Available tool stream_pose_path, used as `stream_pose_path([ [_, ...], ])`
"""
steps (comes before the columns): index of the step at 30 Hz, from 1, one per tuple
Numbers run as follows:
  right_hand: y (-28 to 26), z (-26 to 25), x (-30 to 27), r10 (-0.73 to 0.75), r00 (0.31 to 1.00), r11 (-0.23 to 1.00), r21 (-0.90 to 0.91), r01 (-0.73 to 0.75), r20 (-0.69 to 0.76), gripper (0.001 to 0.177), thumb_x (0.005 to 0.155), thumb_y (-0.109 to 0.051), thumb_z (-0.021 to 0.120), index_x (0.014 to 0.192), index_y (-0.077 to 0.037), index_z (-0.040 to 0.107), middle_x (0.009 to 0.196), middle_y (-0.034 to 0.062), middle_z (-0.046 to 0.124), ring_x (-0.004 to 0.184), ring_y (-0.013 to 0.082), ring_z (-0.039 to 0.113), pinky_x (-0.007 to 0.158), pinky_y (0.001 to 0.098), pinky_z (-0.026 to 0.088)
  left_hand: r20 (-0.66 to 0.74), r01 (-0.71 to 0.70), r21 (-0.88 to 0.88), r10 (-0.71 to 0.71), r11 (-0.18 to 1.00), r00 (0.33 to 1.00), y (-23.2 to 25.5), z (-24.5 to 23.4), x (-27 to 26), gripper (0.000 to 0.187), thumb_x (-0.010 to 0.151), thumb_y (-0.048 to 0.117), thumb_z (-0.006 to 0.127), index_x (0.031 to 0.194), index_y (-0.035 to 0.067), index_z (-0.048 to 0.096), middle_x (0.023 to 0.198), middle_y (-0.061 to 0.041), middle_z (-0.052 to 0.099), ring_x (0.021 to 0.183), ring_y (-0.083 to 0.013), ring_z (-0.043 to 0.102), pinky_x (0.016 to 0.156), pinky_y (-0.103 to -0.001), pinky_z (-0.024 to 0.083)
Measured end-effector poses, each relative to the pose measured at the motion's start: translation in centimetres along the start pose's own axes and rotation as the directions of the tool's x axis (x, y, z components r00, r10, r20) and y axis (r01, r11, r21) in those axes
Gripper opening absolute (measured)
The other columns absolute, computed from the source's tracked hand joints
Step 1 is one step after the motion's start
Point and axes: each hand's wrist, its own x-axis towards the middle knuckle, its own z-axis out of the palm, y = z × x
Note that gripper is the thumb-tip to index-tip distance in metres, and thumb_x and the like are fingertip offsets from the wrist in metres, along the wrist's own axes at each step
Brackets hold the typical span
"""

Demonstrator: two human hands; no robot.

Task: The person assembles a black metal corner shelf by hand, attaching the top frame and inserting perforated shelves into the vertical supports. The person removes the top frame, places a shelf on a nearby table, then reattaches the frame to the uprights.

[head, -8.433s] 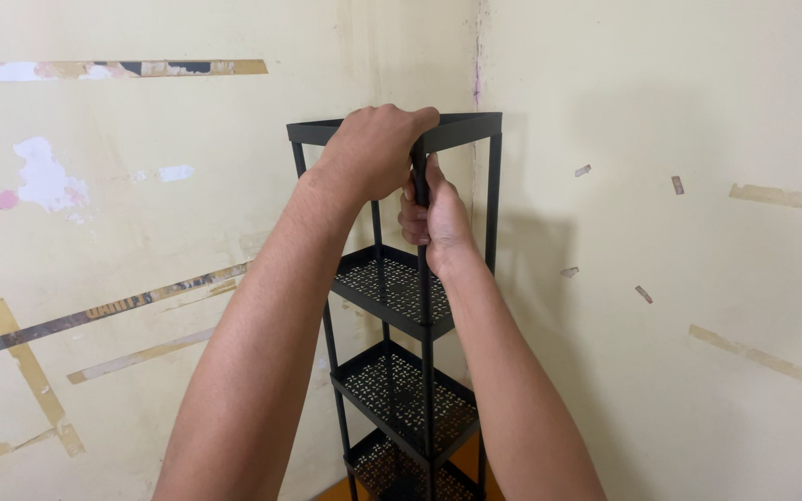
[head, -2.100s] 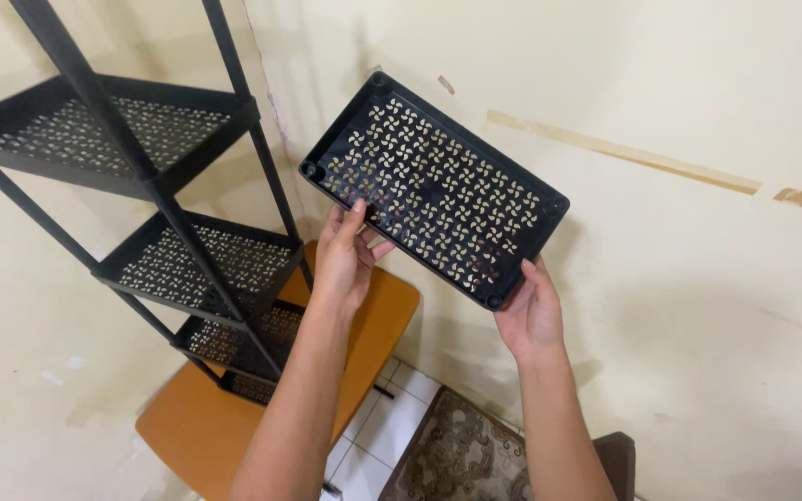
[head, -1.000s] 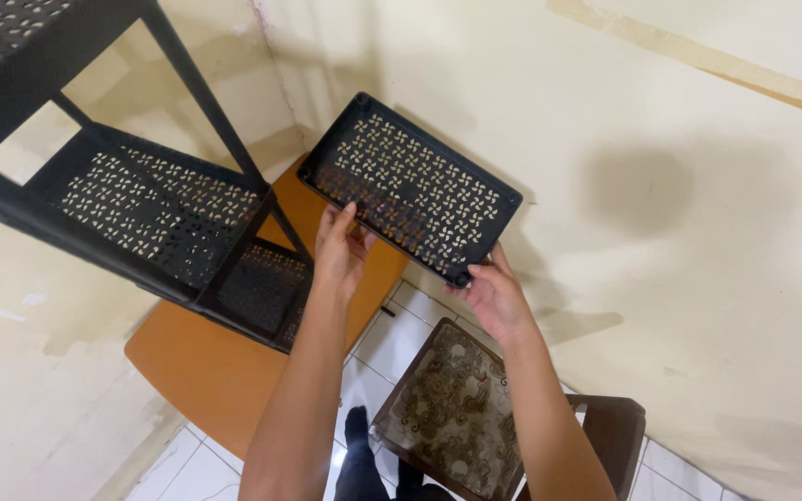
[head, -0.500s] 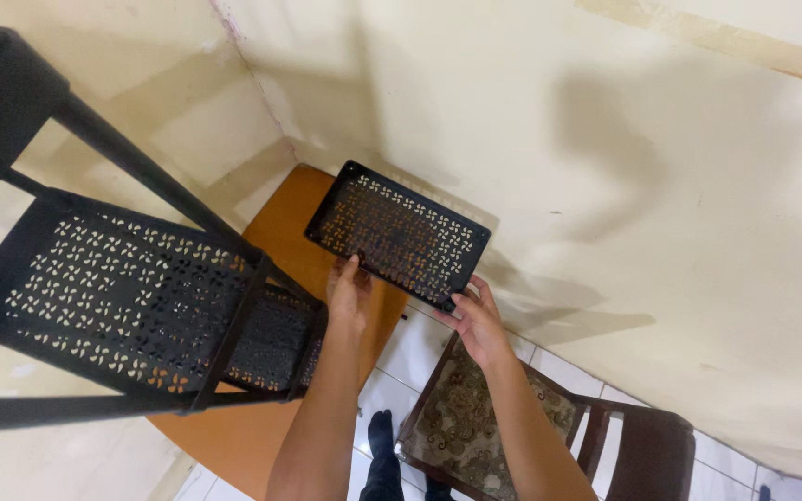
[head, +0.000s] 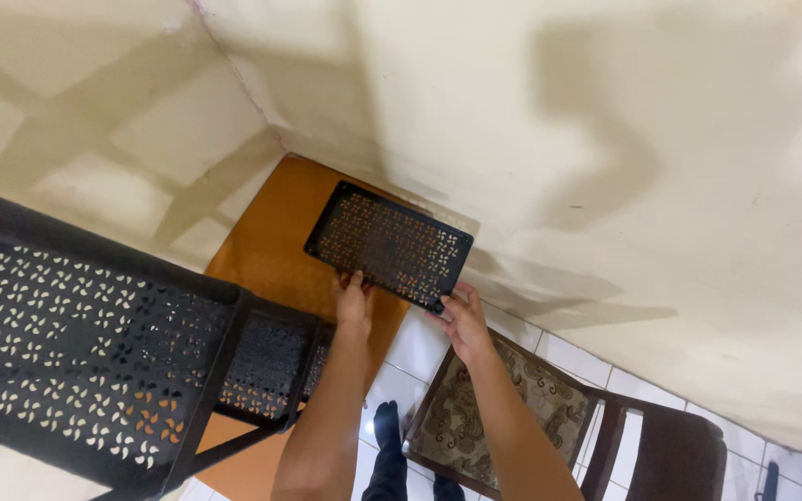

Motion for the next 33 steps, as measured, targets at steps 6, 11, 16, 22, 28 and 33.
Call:
stream_pose_path([
  [6, 2.1, -0.7, 2.3, 0.030, 0.999, 0.999, 0.013, -0.030, -0.028, 0.050, 0.091, 0.004, 0.058, 0.133, -0.015, 0.039, 0.128, 0.0126, 0.058, 0.114, 0.0282, 0.063, 0.097, 0.0542, 0.056, -0.033, -0.003, -0.004, 0.003, 1.000, 0.999, -0.5, 0.5, 1.3, 0.058, 0.099, 0.006, 0.058, 0.151, 0.025, 0.042, 0.133, -0.001, 0.060, 0.103, -0.0173, 0.059, 0.082, -0.034, 0.050],
  [11, 3.6, -1.3, 4.4, 0.030, 0.999, 0.999, 0.023, -0.030, -0.024, 0.052, 0.091, 0.004, 0.056, 0.135, -0.017, 0.037, 0.132, 0.0133, 0.057, 0.115, 0.0278, 0.062, 0.098, 0.0536, 0.056, -0.136, -0.036, 0.167, 0.059, 0.985, 0.989, -1.0, 0.7, 2.6, 0.057, 0.097, 0.001, 0.059, 0.150, 0.015, 0.043, 0.143, -0.003, 0.057, 0.116, -0.0222, 0.059, 0.089, -0.039, 0.053],
  [16, 4.8, -1.6, 6.2, 0.030, 0.999, 0.999, -0.012, -0.030, -0.032, 0.048, 0.093, 0.003, 0.056, 0.134, -0.015, 0.039, 0.133, 0.0145, 0.057, 0.114, 0.0284, 0.063, 0.097, 0.0523, 0.056, -0.175, -0.047, 0.166, 0.076, 0.985, 0.982, -2.0, 0.6, 4.7, 0.059, 0.097, 0.000, 0.057, 0.151, 0.011, 0.036, 0.147, -0.005, 0.053, 0.125, -0.0246, 0.057, 0.094, -0.041, 0.052],
  [22, 5.9, -1.5, 7.8, 0.000, 0.998, 0.999, -0.051, -0.004, -0.067, 0.048, 0.093, 0.002, 0.058, 0.135, -0.012, 0.041, 0.126, 0.0144, 0.055, 0.111, 0.0271, 0.062, 0.095, 0.0520, 0.058, -0.180, -0.168, 0.233, 0.213, 0.958, 0.960, -3.3, 0.4, 6.9, 0.051, 0.095, -0.002, 0.059, 0.144, 0.005, 0.048, 0.137, -0.010, 0.063, 0.116, -0.0238, 0.064, 0.085, -0.038, 0.055],
  [28, 5.9, -0.6, 9.0, 0.017, 0.990, 0.995, -0.099, -0.031, -0.137, 0.049, 0.092, -0.001, 0.061, 0.136, -0.012, 0.042, 0.128, 0.0125, 0.053, 0.114, 0.0258, 0.060, 0.095, 0.0509, 0.059, -0.224, -0.143, 0.375, 0.239, 0.916, 0.945, -4.2, -0.1, 9.1, 0.038, 0.095, 0.001, 0.063, 0.133, 0.002, 0.060, 0.129, -0.010, 0.069, 0.107, -0.0243, 0.068, 0.079, -0.033, 0.056],
  [33, 5.6, -0.1, 9.4, 0.013, 0.985, 0.980, -0.194, -0.047, -0.172, 0.051, 0.094, -0.005, 0.064, 0.141, -0.012, 0.047, 0.129, 0.0111, 0.056, 0.114, 0.0232, 0.059, 0.093, 0.0436, 0.056, -0.320, -0.056, 0.471, 0.230, 0.880, 0.919, -5.0, -0.8, 10.9, 0.036, 0.093, 0.001, 0.065, 0.129, -0.002, 0.063, 0.127, -0.012, 0.070, 0.106, -0.0252, 0.070, 0.085, -0.036, 0.058],
])
